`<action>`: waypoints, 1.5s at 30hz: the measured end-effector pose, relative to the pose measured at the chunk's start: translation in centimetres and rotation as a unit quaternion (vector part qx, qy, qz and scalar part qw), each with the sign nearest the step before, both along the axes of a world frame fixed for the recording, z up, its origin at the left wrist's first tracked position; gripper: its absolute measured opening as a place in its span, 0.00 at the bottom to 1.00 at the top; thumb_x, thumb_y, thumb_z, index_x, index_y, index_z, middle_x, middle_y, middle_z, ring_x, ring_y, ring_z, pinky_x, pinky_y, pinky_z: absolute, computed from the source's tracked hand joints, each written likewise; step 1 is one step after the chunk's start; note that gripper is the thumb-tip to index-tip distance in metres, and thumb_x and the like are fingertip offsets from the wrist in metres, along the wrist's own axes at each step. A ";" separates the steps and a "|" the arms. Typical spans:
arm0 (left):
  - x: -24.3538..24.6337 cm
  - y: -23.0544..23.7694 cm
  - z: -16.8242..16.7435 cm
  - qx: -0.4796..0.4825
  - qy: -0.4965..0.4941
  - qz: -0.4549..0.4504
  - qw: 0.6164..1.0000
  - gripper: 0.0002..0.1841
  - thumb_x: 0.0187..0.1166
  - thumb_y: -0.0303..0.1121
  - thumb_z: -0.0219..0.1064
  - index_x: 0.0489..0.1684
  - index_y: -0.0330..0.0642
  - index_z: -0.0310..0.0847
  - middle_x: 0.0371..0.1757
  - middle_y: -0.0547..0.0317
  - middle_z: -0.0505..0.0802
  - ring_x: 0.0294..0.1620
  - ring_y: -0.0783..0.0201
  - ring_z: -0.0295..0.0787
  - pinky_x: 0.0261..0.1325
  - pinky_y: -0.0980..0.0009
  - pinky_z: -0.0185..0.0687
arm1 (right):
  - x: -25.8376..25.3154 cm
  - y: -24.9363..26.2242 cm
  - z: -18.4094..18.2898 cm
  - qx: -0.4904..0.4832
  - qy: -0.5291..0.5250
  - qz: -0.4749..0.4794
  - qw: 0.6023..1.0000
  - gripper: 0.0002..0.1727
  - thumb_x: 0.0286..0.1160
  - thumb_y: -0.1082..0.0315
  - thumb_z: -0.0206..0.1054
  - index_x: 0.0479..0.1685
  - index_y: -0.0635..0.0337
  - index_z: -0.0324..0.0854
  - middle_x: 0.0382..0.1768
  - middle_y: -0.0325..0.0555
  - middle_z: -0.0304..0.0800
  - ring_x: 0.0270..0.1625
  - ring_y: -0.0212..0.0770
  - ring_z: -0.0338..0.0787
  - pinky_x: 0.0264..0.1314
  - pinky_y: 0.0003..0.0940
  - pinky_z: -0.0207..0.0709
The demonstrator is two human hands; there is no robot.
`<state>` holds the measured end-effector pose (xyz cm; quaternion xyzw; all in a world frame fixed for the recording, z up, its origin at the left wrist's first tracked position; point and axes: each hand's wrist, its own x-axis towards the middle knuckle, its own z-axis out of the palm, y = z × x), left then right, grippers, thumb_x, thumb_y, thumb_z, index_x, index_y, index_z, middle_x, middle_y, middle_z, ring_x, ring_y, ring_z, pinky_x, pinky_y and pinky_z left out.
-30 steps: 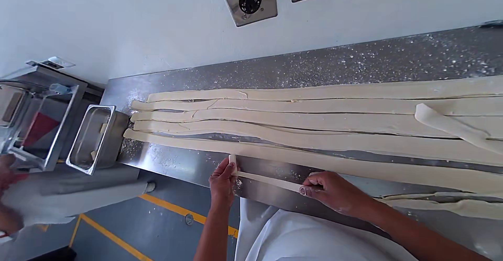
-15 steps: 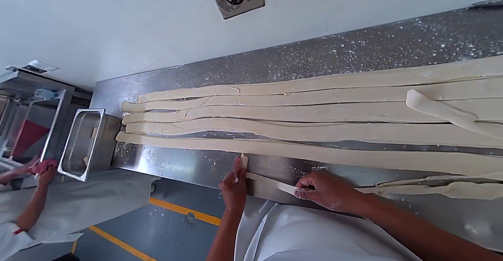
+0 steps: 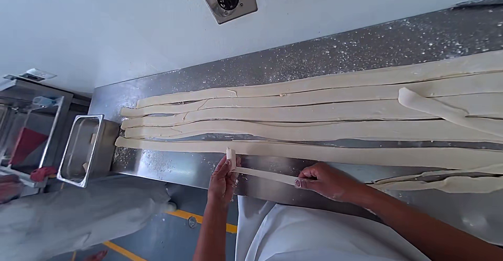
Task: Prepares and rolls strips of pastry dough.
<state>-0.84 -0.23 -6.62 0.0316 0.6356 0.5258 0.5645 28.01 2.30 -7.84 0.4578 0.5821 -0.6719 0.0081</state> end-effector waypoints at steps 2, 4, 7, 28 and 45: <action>0.0 0.1 -0.2 -0.006 0.063 -0.004 0.998 0.13 0.89 0.23 0.53 0.66 0.31 0.76 0.41 0.52 0.95 0.37 0.65 0.96 0.41 0.74 0.91 | 0.0 0.3 0.4 -0.001 0.002 -0.005 1.000 0.17 0.87 0.57 0.65 0.36 0.62 0.86 0.22 0.34 0.72 0.24 0.26 0.67 0.30 0.25 0.60; 0.5 -0.3 -1.6 0.008 0.244 -0.047 0.969 0.13 0.81 0.19 0.65 0.60 0.24 0.82 0.45 0.49 0.96 0.41 0.66 0.94 0.47 0.72 0.90 | 0.0 0.6 0.5 -0.005 0.011 -0.022 1.000 0.17 0.87 0.57 0.65 0.37 0.61 0.87 0.23 0.33 0.74 0.25 0.25 0.69 0.31 0.24 0.62; 0.8 -2.5 -5.4 0.110 0.572 -0.206 0.786 0.11 0.75 0.21 0.69 0.51 0.25 0.91 0.60 0.37 0.93 0.62 0.46 0.94 0.67 0.51 0.86 | -0.4 0.7 0.3 -0.009 0.011 -0.053 0.999 0.16 0.87 0.57 0.65 0.37 0.61 0.88 0.22 0.32 0.74 0.24 0.24 0.68 0.30 0.23 0.62; 4.5 -5.6 -6.9 0.230 0.572 -0.278 0.736 0.12 0.72 0.23 0.68 0.46 0.25 0.93 0.60 0.29 0.91 0.66 0.34 0.88 0.74 0.46 0.80 | -2.6 0.6 -1.9 -0.154 0.119 0.165 0.967 0.11 0.85 0.72 0.55 0.58 0.60 0.76 0.24 0.34 0.68 0.19 0.26 0.62 0.22 0.25 0.59; 5.6 -2.8 2.7 0.077 0.083 -0.281 0.953 0.14 0.75 0.16 0.66 0.58 0.25 0.82 0.44 0.55 0.97 0.46 0.66 0.95 0.57 0.69 0.91 | -5.3 1.9 3.8 0.177 0.000 0.151 0.973 0.18 0.89 0.63 0.59 0.55 0.73 0.85 0.55 0.65 0.85 0.63 0.59 0.84 0.71 0.53 0.74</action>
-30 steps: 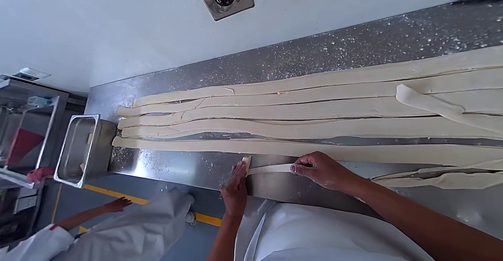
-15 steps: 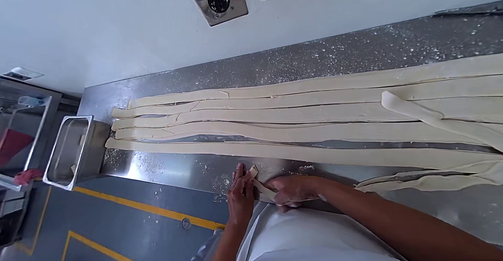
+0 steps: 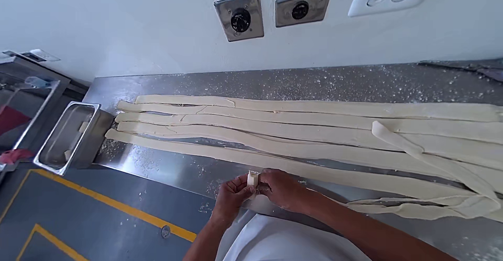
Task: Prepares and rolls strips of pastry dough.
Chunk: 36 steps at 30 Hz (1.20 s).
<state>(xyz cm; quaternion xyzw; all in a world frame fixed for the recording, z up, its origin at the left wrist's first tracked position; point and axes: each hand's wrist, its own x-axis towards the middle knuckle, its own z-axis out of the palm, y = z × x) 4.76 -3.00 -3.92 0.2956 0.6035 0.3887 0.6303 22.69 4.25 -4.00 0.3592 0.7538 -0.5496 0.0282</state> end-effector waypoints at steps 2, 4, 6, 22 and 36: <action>0.3 0.1 -0.1 0.015 0.013 -0.012 1.000 0.14 0.75 0.17 0.67 0.58 0.26 0.81 0.44 0.56 0.96 0.45 0.68 0.95 0.56 0.69 0.90 | 0.8 0.8 0.3 0.038 -0.009 -0.003 0.999 0.19 0.90 0.63 0.56 0.51 0.73 0.86 0.51 0.64 0.86 0.60 0.60 0.86 0.68 0.55 0.75; 0.3 0.1 -0.4 0.026 0.011 -0.011 1.000 0.15 0.76 0.19 0.65 0.59 0.26 0.78 0.44 0.56 0.95 0.45 0.67 0.94 0.57 0.69 0.90 | 1.9 2.1 -0.2 0.102 -0.009 -0.068 0.992 0.18 0.90 0.64 0.57 0.49 0.70 0.88 0.49 0.63 0.89 0.57 0.59 0.88 0.66 0.56 0.77; -0.1 0.2 -0.4 0.022 -0.010 -0.007 1.000 0.15 0.78 0.20 0.62 0.62 0.26 0.75 0.45 0.56 0.94 0.46 0.65 0.93 0.57 0.67 0.90 | 2.9 3.4 -0.6 0.173 0.002 -0.103 0.979 0.19 0.82 0.61 0.69 0.59 0.68 0.87 0.57 0.63 0.86 0.65 0.62 0.84 0.71 0.60 0.74; 4.8 2.3 5.1 -0.069 -0.131 0.132 0.980 0.34 0.93 0.56 0.22 0.53 0.42 0.73 0.14 0.67 0.78 0.10 0.73 0.76 0.16 0.78 0.77 | 0.1 -3.2 -1.5 0.356 0.340 -0.067 0.868 0.54 0.57 0.57 0.82 0.83 0.80 0.60 0.70 0.65 0.84 0.77 0.52 0.82 0.86 0.38 0.67; 3.6 1.6 5.3 -0.043 -0.209 0.113 0.970 0.43 0.88 0.60 0.14 0.37 0.43 0.77 0.22 0.62 0.88 0.22 0.68 0.87 0.30 0.73 0.86 | 0.7 -2.7 -0.6 0.384 0.299 -0.044 0.873 0.52 0.59 0.54 0.79 0.84 0.76 0.61 0.73 0.60 0.84 0.81 0.58 0.79 0.88 0.66 0.58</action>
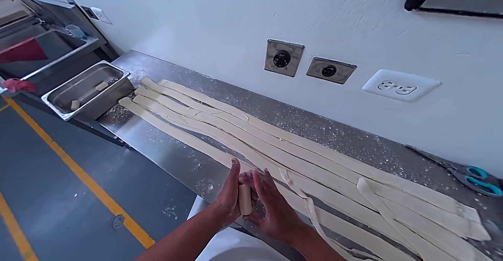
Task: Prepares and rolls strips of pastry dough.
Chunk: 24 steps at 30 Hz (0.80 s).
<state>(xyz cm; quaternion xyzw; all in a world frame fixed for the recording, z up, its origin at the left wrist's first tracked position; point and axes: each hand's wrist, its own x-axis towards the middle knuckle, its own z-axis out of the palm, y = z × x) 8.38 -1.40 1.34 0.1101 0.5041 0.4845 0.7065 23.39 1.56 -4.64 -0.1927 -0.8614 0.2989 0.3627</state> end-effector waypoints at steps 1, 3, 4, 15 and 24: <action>-0.2 -0.2 0.2 0.005 -0.017 -0.004 1.000 0.44 0.87 0.61 0.12 0.41 0.41 0.78 0.25 0.59 0.90 0.26 0.66 0.89 0.33 0.71 0.88 | -0.1 0.0 0.0 -0.006 0.002 -0.003 1.000 0.50 0.58 0.59 0.79 0.83 0.77 0.63 0.71 0.59 0.86 0.78 0.57 0.82 0.87 0.67 0.60; -0.6 -0.5 0.3 0.007 -0.036 -0.007 0.999 0.46 0.86 0.62 0.11 0.43 0.40 0.78 0.27 0.57 0.92 0.30 0.62 0.92 0.38 0.66 0.91 | -0.5 0.0 -0.1 -0.033 -0.002 0.002 0.999 0.51 0.57 0.62 0.79 0.83 0.81 0.60 0.72 0.61 0.85 0.79 0.57 0.82 0.87 0.67 0.59; -0.7 -0.6 0.3 0.004 -0.029 0.000 1.000 0.46 0.86 0.62 0.11 0.43 0.40 0.78 0.26 0.58 0.91 0.30 0.62 0.92 0.39 0.65 0.91 | -0.7 -0.1 0.0 -0.040 -0.004 0.009 0.999 0.53 0.57 0.60 0.81 0.84 0.82 0.59 0.74 0.62 0.83 0.80 0.58 0.81 0.87 0.67 0.60; -0.9 -2.4 -4.8 -0.055 0.150 0.117 0.980 0.34 0.96 0.49 0.26 0.44 0.38 0.80 0.20 0.63 0.86 0.17 0.71 0.81 0.21 0.74 0.78 | -4.7 -3.9 -2.5 0.014 -0.007 -0.023 1.000 0.43 0.48 0.76 0.78 0.75 0.83 0.72 0.62 0.67 0.90 0.69 0.61 0.89 0.82 0.51 0.72; -17.9 6.2 -5.1 -0.032 0.090 0.137 0.986 0.25 0.97 0.46 0.35 0.72 0.32 0.60 0.28 0.59 0.80 0.23 0.66 0.81 0.34 0.67 0.85 | 3.5 0.1 -3.8 -0.137 -0.251 -0.402 0.870 0.21 0.75 0.69 0.71 0.62 0.76 0.85 0.64 0.83 0.81 0.70 0.82 0.79 0.73 0.73 0.70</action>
